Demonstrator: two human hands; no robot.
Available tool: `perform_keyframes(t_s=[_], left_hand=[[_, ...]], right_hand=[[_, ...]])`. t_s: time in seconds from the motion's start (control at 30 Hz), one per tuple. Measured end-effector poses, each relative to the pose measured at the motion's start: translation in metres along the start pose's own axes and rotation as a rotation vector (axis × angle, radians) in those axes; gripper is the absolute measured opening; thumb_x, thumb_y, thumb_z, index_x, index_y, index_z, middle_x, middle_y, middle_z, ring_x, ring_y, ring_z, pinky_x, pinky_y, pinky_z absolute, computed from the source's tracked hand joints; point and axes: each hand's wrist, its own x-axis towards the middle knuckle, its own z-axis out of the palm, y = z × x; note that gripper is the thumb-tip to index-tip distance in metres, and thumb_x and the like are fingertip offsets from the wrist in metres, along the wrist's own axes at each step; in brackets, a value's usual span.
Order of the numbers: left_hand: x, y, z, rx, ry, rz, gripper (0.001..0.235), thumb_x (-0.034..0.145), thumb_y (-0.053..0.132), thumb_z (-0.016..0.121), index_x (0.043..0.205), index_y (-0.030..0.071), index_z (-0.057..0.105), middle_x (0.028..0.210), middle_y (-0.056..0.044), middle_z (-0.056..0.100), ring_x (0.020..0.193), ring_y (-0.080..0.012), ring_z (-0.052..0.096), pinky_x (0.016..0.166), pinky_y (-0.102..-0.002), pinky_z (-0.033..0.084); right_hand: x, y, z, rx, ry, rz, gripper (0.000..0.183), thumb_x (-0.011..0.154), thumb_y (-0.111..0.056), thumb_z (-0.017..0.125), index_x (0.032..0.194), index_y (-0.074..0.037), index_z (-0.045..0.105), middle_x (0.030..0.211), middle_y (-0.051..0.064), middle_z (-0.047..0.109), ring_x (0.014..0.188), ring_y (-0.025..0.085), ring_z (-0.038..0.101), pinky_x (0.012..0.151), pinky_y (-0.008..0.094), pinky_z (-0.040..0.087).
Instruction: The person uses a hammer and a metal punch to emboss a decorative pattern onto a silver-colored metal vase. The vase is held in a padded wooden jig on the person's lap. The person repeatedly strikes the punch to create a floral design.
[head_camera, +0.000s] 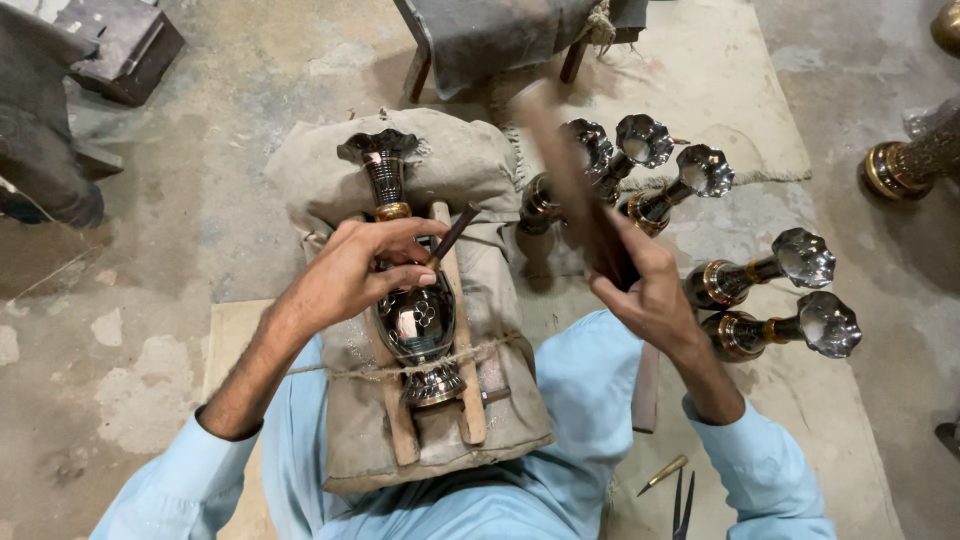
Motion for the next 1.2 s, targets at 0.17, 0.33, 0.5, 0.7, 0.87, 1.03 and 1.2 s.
perform_keyframes(t_s=[0.17,0.33,0.5,0.7,0.87,1.03,1.2], left_hand=[[-0.002,0.002,-0.001,0.017,0.007,0.002,0.05,0.086,0.015,0.077,0.134,0.012,0.063,0.099,-0.01,0.081,0.093,-0.0188,0.079,0.084,-0.036,0.063],[-0.01,-0.004,0.002,0.012,0.086,0.011,0.052,0.087,0.011,0.077,0.137,0.011,0.062,0.101,-0.009,0.081,0.094,-0.0186,0.079,0.086,-0.037,0.063],[-0.04,-0.013,0.008,-0.419,0.396,-0.137,0.057,0.088,0.008,0.075,0.141,0.005,0.054,0.108,-0.014,0.078,0.099,-0.0201,0.077,0.083,-0.035,0.067],[-0.078,-0.018,0.018,-0.668,0.425,-0.307,0.06,0.08,0.007,0.078,0.137,0.004,0.059,0.123,-0.016,0.074,0.098,-0.0205,0.076,0.08,-0.034,0.066],[-0.091,-0.014,0.027,-0.64,0.397,-0.415,0.061,0.076,0.006,0.081,0.134,0.004,0.062,0.127,-0.017,0.072,0.094,-0.02,0.076,0.074,-0.035,0.066],[-0.097,-0.012,0.028,-0.724,0.312,-0.373,0.059,0.076,0.005,0.081,0.132,0.005,0.062,0.123,-0.013,0.073,0.089,-0.0204,0.076,0.074,-0.033,0.065],[-0.096,-0.028,0.024,-0.798,0.161,-0.364,0.056,0.079,0.006,0.08,0.132,0.004,0.061,0.115,-0.012,0.074,0.087,-0.0191,0.075,0.074,-0.033,0.065]], right_hand=[[0.003,-0.014,-0.002,-0.178,0.032,0.022,0.073,0.082,-0.003,0.07,0.151,-0.016,0.051,0.104,0.009,0.072,0.083,0.026,0.07,0.075,0.038,0.058],[-0.003,-0.014,-0.002,-0.444,-0.172,0.109,0.077,0.073,-0.002,0.069,0.148,-0.013,0.054,0.098,0.011,0.07,0.074,0.026,0.068,0.064,0.041,0.057],[-0.01,0.013,0.026,-0.235,-0.4,0.434,0.064,0.083,-0.013,0.072,0.144,-0.006,0.055,0.094,0.011,0.07,0.077,0.026,0.07,0.069,0.04,0.061],[-0.005,0.027,0.088,0.814,-0.426,0.102,0.084,0.075,0.003,0.06,0.154,-0.004,0.032,0.14,0.009,0.058,0.13,0.022,0.059,0.115,0.039,0.048],[0.008,0.035,0.128,0.987,-0.473,0.453,0.09,0.071,0.004,0.062,0.157,-0.002,0.037,0.11,0.005,0.054,0.094,0.015,0.059,0.082,0.031,0.053],[0.006,0.029,0.132,0.953,-0.476,0.434,0.091,0.074,0.003,0.065,0.161,0.002,0.037,0.103,0.007,0.05,0.082,0.012,0.055,0.069,0.028,0.052],[-0.002,-0.003,0.113,0.772,-0.407,0.185,0.095,0.075,0.002,0.065,0.162,0.001,0.028,0.143,0.005,0.049,0.13,0.012,0.047,0.111,0.026,0.038]])
